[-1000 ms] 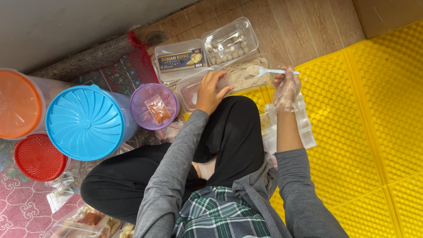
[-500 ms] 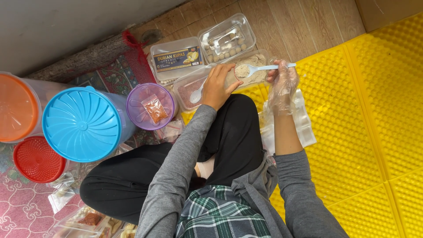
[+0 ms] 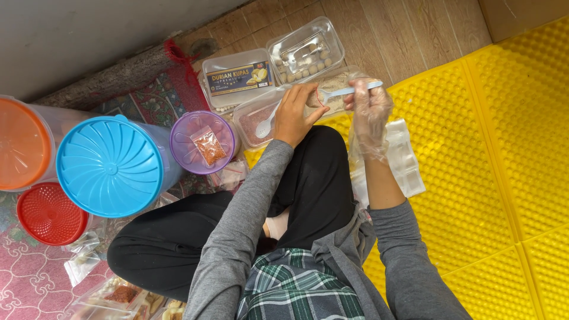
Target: Packaging small food items or seasonings into individual plastic bags using a spoon.
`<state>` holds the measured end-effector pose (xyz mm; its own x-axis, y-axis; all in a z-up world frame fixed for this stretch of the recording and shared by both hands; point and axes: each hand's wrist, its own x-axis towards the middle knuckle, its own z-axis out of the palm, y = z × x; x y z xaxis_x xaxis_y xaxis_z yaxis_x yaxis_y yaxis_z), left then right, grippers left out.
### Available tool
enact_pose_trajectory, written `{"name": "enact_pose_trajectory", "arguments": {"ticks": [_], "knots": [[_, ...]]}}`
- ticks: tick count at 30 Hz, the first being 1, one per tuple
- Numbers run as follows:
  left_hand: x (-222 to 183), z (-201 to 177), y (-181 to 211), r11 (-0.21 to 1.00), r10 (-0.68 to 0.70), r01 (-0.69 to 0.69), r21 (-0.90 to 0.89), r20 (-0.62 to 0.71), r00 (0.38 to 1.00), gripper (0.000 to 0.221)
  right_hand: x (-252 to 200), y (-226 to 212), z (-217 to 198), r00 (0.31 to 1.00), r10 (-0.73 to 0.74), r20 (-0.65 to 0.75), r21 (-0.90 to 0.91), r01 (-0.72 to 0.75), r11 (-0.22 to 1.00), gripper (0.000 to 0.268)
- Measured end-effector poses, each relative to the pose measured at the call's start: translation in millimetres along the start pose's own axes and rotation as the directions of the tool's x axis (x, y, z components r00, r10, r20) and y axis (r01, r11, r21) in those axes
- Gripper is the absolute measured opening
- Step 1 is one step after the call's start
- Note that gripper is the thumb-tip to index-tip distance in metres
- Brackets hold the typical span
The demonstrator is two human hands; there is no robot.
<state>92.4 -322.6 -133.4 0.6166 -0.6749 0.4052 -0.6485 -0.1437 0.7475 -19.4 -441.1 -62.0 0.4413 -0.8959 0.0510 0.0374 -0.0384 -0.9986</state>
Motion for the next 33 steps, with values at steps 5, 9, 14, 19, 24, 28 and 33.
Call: {"name": "enact_pose_trajectory", "arguments": {"ticks": [5,9,14,19,24,28,33], "knots": [[-1,2,3,0.999,-0.019,0.017,-0.033,-0.055,0.998,0.053,-12,-54,12,0.919,-0.290,0.268,-0.194,0.346,0.918,0.014],[-2,1,6,0.994,-0.060,0.049,-0.094,-0.113,0.992,0.048,-13,-86,14,0.737,-0.542,0.404,-0.211,0.652,0.728,0.011],[2,-4,13,0.986,-0.112,0.094,-0.136,-0.134,0.985,0.048,-6,-77,6,0.747,-0.591,0.305,-0.190,0.656,0.731,0.021],[-4,-9,7,0.953,-0.180,0.139,-0.271,-0.132,0.975,0.050,11,-52,-9,0.877,-0.481,0.001,-0.163,0.475,0.865,0.025],[-14,-32,8,0.751,-0.392,0.330,-0.572,0.016,0.920,0.060,26,47,-40,0.990,-0.068,-0.120,0.013,0.070,0.997,0.026],[-25,-36,-1,0.676,-0.453,0.377,-0.633,0.047,0.890,0.059,8,73,-38,0.982,0.129,-0.136,-0.049,-0.137,0.989,0.019],[-32,-35,-13,0.644,-0.491,0.410,-0.646,0.062,0.869,0.058,-3,105,-28,0.958,0.283,-0.045,-0.048,-0.285,0.957,0.022]]}}
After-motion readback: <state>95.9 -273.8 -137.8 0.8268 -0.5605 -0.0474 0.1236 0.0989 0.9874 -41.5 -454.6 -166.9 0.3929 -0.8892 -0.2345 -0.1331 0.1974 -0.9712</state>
